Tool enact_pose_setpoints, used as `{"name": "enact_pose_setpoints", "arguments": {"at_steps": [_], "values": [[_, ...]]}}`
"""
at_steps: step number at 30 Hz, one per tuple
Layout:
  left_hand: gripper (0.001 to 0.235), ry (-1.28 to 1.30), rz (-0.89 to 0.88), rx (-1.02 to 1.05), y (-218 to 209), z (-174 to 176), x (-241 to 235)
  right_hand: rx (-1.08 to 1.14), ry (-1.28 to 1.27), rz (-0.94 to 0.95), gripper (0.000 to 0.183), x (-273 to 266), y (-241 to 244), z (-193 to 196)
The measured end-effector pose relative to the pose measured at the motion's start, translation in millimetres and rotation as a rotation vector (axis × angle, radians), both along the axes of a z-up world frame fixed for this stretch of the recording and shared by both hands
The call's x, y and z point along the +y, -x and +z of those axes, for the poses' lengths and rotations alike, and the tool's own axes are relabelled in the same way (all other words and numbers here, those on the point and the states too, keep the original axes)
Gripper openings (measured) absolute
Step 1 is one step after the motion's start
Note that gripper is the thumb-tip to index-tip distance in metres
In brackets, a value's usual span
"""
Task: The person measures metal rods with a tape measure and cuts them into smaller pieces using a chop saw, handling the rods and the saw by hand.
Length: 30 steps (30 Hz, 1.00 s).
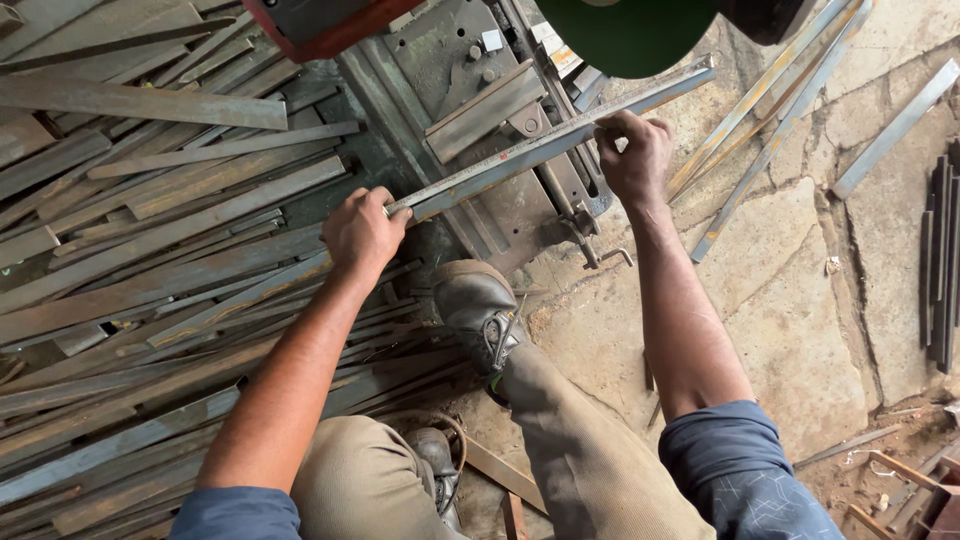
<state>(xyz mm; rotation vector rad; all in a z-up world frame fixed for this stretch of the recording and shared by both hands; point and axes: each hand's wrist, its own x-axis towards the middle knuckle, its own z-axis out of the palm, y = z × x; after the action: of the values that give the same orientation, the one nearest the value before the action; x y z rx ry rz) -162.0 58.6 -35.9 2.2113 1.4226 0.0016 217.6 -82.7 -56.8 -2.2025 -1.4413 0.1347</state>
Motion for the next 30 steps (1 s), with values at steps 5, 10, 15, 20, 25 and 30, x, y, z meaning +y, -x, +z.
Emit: {"name": "enact_pose_setpoints", "arguments": {"at_steps": [5, 10, 15, 20, 25, 30], "values": [[0.031, 0.013, -0.007, 0.022, -1, 0, 0, 0.009, 0.025, -0.007, 0.008, 4, 2, 3], [0.028, 0.046, 0.002, 0.003, -1, 1, 0, -0.079, 0.253, 0.013, 0.014, 16, -2, 10], [0.029, 0.098, 0.009, 0.007, 1, -1, 0, -0.226, 0.941, -0.019, 0.018, 27, -3, 47], [0.031, 0.050, 0.019, -0.033, 1, -6, 1, 0.094, 0.243, 0.208, 0.007, 19, 61, 64], [0.035, 0.201, 0.077, 0.030, -3, -1, 15, 0.395, 0.073, 0.147, 0.010, 19, 138, 31], [0.031, 0.294, 0.087, 0.111, 6, 6, 20, 0.288, -0.047, 0.184, 0.011, 23, 154, 2]]}}
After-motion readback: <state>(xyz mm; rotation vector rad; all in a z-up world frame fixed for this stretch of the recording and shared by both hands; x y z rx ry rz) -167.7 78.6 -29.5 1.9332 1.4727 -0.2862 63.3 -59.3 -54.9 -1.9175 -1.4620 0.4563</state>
